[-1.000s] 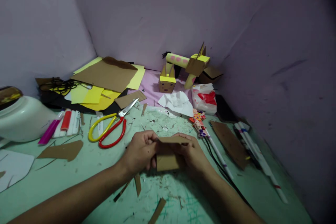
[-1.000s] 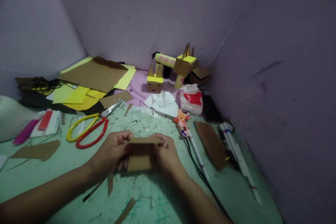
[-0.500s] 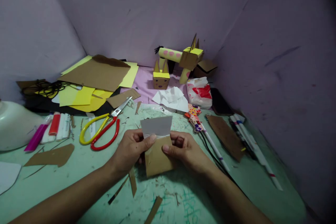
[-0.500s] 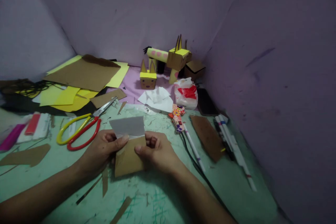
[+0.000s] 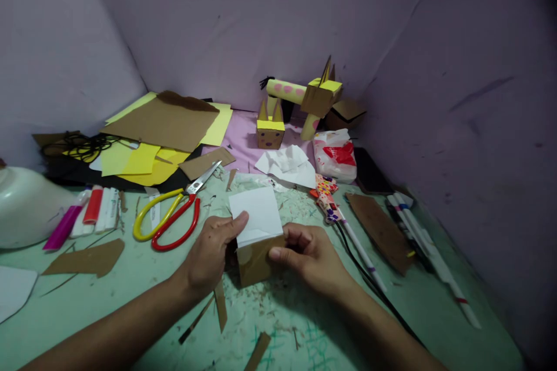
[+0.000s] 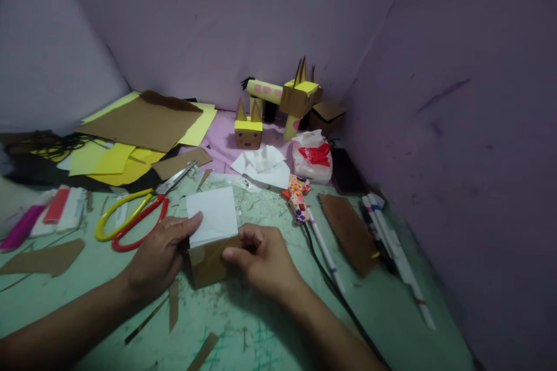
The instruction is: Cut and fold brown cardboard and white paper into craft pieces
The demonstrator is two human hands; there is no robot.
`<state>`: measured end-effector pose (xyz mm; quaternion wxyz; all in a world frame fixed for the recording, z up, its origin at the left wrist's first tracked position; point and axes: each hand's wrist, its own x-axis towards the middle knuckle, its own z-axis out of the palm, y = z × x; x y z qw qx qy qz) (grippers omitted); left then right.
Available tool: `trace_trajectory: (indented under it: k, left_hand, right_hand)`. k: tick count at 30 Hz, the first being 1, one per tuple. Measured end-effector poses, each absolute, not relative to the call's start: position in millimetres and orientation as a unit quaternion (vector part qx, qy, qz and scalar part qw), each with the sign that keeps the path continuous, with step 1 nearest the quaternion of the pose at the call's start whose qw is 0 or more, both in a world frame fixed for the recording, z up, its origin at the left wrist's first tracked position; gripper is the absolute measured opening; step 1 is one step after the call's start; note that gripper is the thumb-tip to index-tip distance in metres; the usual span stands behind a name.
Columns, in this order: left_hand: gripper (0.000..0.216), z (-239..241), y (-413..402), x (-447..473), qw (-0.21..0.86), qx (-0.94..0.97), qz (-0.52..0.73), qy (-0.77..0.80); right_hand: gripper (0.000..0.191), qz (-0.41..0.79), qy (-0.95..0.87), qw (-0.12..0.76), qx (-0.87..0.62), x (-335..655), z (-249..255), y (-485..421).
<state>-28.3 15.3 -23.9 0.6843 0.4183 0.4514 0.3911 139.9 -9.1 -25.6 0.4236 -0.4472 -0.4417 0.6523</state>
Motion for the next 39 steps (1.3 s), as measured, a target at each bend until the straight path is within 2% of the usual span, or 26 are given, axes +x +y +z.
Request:
trace_trajectory:
  k: [5,10,14,19,21,25,30,35,39]
  left_hand:
    - [0.037,-18.6,18.5,-27.3,0.708,0.358,0.378,0.477]
    - [0.021,-10.3,23.8,-31.3,0.787,0.277,0.337,0.436]
    - [0.023,-10.9,25.6,-35.8,0.811,0.273,0.322,0.406]
    - [0.026,-7.4,25.7,-38.0,0.819,0.266,0.325,0.392]
    - [0.024,-4.4,25.5,-37.9,0.823,0.262,0.317,0.392]
    - [0.021,-1.6,23.7,-36.3,0.829,0.257,0.287,0.406]
    - [0.045,-6.6,20.6,-35.5,0.762,0.341,0.306,0.457]
    - [0.033,-8.8,13.7,-35.5,0.556,0.634,0.307,0.441]
    - [0.023,-8.7,8.2,-33.6,0.459,0.728,0.278,0.428]
  right_hand:
    - [0.006,0.623,-0.473,0.430,-0.450,140.3,-24.9,-10.2]
    - [0.011,0.525,-0.502,0.482,-0.490,138.7,-28.0,-11.7]
    - [0.035,0.462,-0.559,0.524,-0.447,140.6,-34.5,-14.6]
    - [0.061,0.403,-0.706,0.446,-0.374,147.3,-38.2,-14.0]
    - [0.065,0.380,-0.723,0.445,-0.367,148.8,-38.3,-12.4]
    - [0.045,0.326,-0.714,0.490,-0.381,147.3,-39.1,-9.5]
    - [0.030,0.341,-0.623,0.556,-0.431,143.0,-36.6,-6.0]
    - [0.012,0.385,-0.579,0.527,-0.488,146.6,-30.0,-2.5]
    - [0.015,0.422,-0.502,0.501,-0.564,144.8,-26.0,-2.2]
